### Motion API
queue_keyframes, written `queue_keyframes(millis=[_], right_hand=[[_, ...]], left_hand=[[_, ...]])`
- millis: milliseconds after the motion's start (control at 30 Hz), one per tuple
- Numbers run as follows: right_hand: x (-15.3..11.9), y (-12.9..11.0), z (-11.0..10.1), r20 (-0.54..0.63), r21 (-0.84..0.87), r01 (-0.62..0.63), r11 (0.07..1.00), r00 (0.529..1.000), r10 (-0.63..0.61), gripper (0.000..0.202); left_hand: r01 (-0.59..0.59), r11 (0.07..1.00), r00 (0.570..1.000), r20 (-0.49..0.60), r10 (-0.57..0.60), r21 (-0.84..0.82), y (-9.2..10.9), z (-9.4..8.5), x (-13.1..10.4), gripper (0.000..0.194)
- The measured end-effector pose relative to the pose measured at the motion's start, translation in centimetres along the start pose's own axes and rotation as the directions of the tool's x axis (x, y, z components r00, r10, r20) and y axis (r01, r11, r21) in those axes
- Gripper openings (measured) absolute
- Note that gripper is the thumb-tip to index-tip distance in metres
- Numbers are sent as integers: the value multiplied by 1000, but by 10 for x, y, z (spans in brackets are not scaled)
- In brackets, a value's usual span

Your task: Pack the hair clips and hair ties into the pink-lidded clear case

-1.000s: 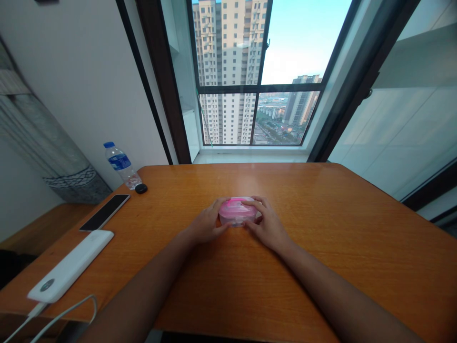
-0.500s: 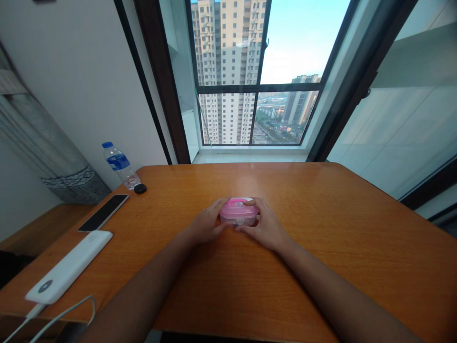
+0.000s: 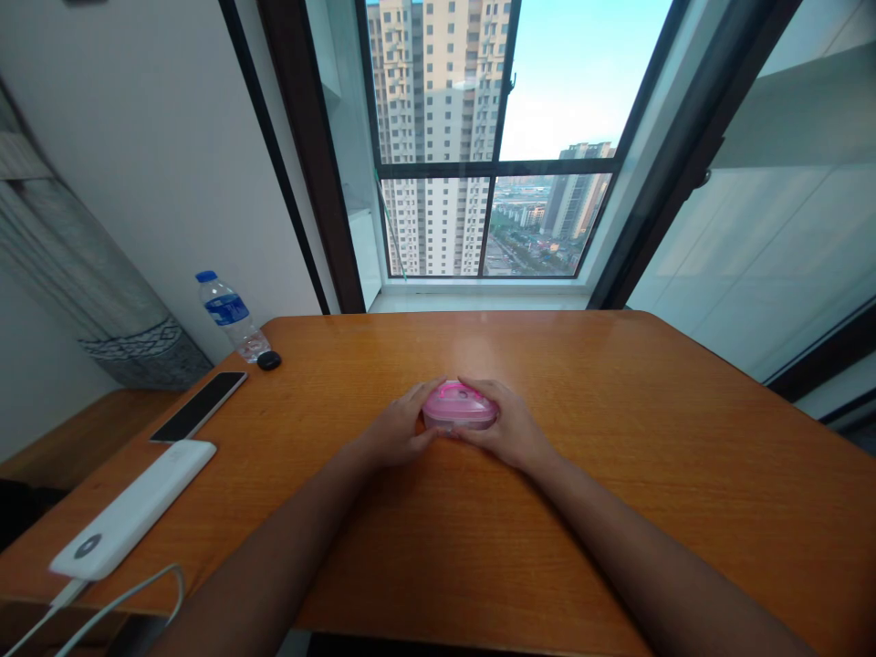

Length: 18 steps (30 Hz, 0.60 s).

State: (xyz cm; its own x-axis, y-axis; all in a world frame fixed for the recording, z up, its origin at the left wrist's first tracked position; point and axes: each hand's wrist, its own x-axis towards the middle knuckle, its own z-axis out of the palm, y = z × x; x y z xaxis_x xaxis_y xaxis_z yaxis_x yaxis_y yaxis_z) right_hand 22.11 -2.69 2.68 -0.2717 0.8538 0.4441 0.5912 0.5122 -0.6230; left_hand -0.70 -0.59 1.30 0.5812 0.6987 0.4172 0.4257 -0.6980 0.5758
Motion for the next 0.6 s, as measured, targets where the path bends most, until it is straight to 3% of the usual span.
queue_keyframes(millis=[600], right_hand=[[7, 10, 9, -71, -57, 24, 998, 997, -28, 72]], left_hand=[[28, 999, 999, -28, -27, 22, -3, 2, 1, 71]])
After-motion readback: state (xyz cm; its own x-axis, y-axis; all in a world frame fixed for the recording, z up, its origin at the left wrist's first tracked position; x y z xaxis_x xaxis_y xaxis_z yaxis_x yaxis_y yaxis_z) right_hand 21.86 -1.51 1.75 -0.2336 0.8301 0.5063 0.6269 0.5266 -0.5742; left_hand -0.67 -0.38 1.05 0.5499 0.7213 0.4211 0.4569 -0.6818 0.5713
